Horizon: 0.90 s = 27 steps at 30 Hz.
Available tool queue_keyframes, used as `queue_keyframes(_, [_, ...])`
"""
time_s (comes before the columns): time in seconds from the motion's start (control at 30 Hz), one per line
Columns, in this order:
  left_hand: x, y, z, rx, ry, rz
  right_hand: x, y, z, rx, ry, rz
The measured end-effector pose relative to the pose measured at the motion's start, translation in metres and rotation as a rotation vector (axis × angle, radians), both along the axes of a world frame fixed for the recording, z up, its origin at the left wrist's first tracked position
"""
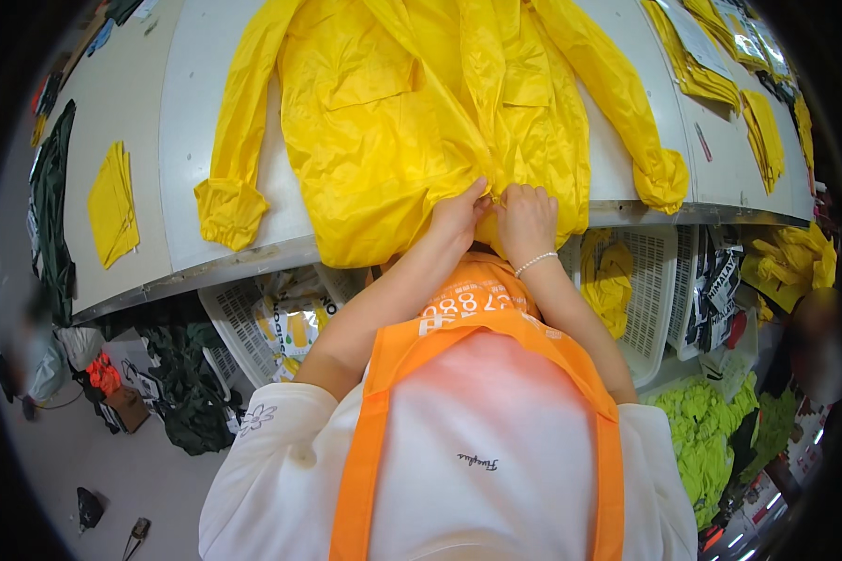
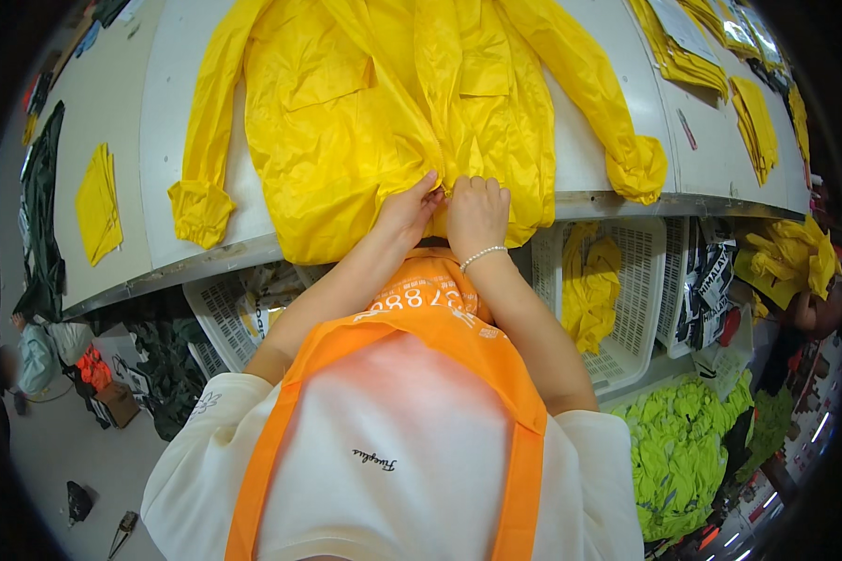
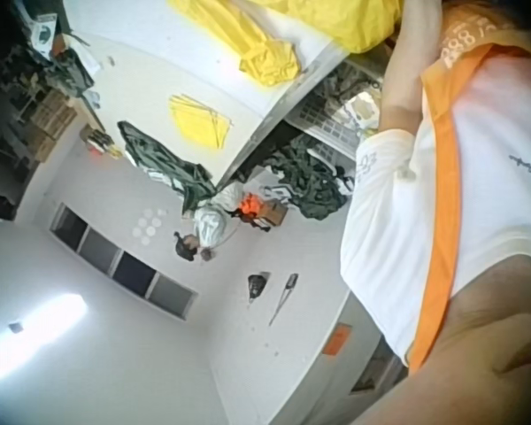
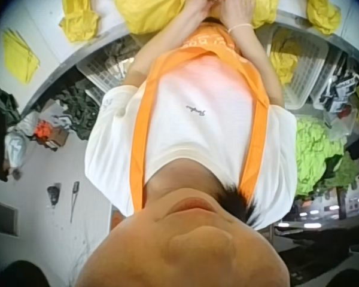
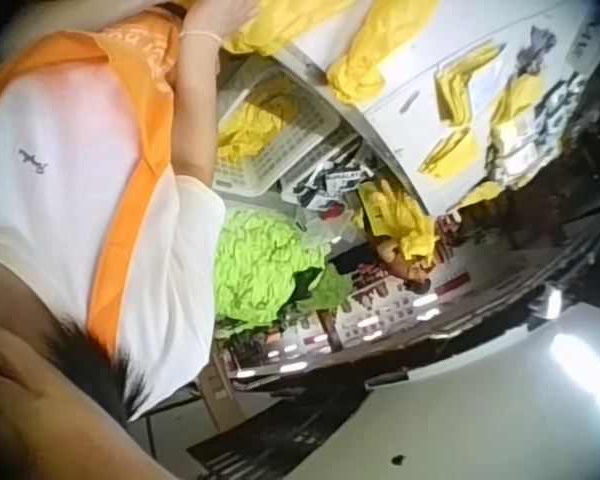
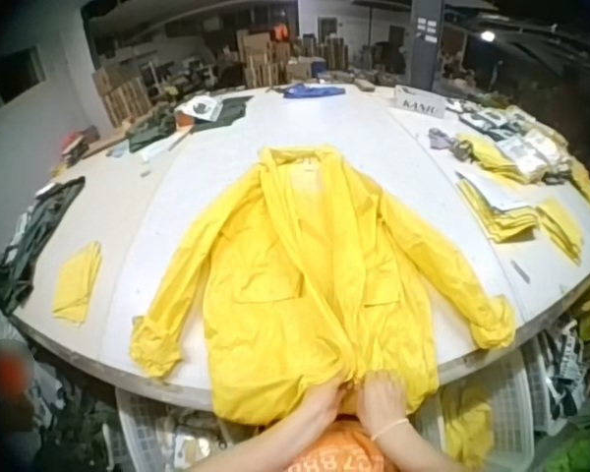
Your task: The person lays a yellow raincoat on a table, uses a small blade to cut threads, zips the jacket, and folds it into a compact rectangle. The folded jacket is placed into a white plastic basket with other folded items.
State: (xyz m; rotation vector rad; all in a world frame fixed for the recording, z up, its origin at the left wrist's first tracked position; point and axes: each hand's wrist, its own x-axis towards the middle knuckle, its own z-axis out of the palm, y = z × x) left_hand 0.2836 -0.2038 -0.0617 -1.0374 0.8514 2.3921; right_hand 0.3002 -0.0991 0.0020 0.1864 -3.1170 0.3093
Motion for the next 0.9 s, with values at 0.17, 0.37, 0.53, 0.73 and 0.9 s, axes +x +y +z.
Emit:
queue_keyframes(0.17, [0.003, 0.000, -0.002, 0.000, 0.017, -0.016, 0.000, 0.000, -0.021, 0.012, -0.016, 0.011])
queue_keyframes(0.37, [0.004, -0.001, -0.008, -0.031, 0.021, -0.029, -0.010, 0.006, -0.014, -0.313, -0.524, -0.193])
queue_keyframes(0.53, [0.006, -0.004, 0.008, 0.035, 0.064, 0.046, -0.009, 0.026, -0.026, -1.178, -0.904, -0.518])
queue_keyframes(0.73, [0.007, -0.005, 0.005, 0.063, 0.075, 0.046, 0.002, 0.027, -0.032, -1.624, -0.969, -0.788])
queue_keyframes(0.9, [0.014, -0.016, 0.008, 0.126, 0.137, -0.002, 0.006, 0.023, -0.040, -1.814, -0.854, -0.836])
